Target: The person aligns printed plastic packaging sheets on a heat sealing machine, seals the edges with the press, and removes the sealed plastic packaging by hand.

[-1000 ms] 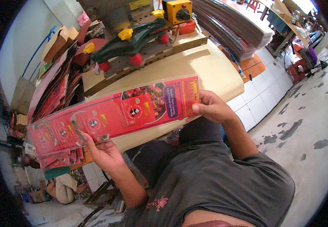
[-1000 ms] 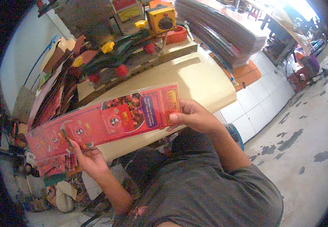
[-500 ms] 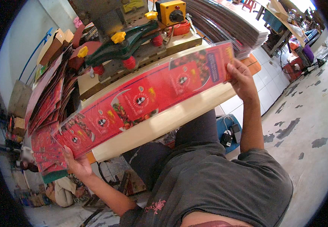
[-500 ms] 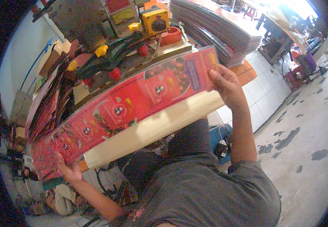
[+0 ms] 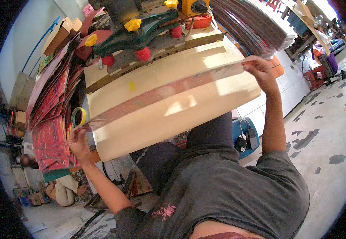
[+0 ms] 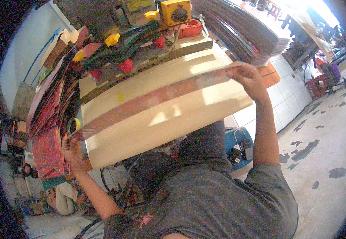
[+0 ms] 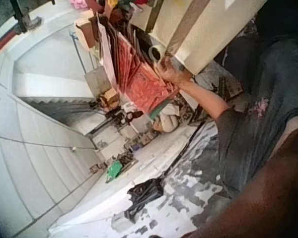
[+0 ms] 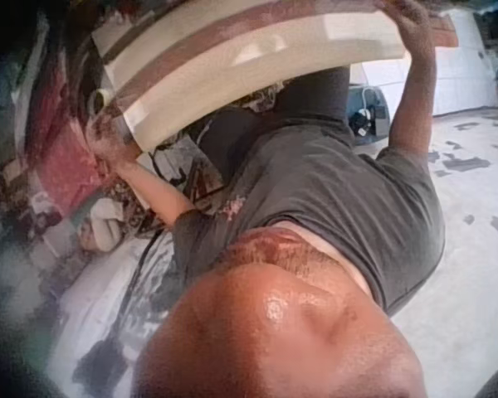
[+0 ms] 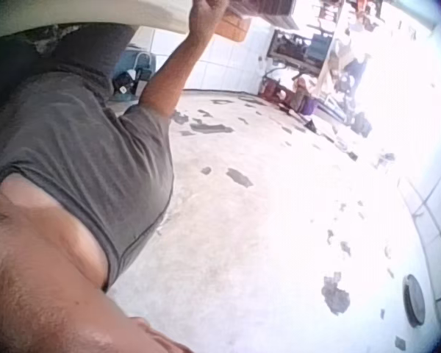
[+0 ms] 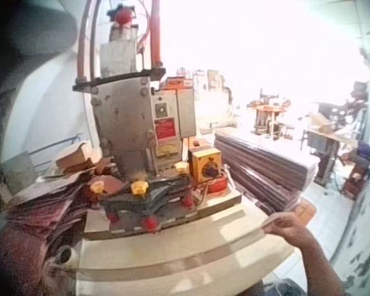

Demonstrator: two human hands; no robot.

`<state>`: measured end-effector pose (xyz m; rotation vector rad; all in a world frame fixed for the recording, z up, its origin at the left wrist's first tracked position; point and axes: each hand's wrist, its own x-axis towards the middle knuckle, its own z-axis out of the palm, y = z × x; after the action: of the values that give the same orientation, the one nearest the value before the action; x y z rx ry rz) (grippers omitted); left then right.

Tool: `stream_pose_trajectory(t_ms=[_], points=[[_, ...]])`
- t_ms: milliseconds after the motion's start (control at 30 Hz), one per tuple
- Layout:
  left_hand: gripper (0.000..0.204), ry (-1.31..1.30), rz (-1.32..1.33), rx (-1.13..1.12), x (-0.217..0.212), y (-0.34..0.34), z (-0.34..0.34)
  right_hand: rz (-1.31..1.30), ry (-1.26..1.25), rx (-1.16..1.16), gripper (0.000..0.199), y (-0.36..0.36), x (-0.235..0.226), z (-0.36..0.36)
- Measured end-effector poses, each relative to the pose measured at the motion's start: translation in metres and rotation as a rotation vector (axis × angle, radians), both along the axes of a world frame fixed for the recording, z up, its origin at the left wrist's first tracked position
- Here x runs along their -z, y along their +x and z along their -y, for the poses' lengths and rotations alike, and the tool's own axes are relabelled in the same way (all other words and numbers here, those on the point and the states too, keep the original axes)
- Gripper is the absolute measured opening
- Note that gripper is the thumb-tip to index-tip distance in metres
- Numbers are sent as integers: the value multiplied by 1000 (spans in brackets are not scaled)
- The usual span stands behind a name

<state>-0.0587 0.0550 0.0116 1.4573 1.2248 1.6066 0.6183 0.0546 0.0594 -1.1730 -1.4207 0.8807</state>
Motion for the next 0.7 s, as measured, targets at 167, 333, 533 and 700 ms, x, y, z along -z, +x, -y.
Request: stream_pose_trajectory(t_ms=[167,333,533,700], points=[[19,-124,-181,-11,-35,15,-1,134,-82,-119,27,15,-18,-6],[20,-282,-180,29,-7,14,9,98,-189,-142,26,16,-1,-7],[20,-113,51,-77,-10,-4,5,62,-60,-26,25,16,-23,2],[20,-321,-292,80,-17,19,7,219,-294,-144,26,43,13,-5]])
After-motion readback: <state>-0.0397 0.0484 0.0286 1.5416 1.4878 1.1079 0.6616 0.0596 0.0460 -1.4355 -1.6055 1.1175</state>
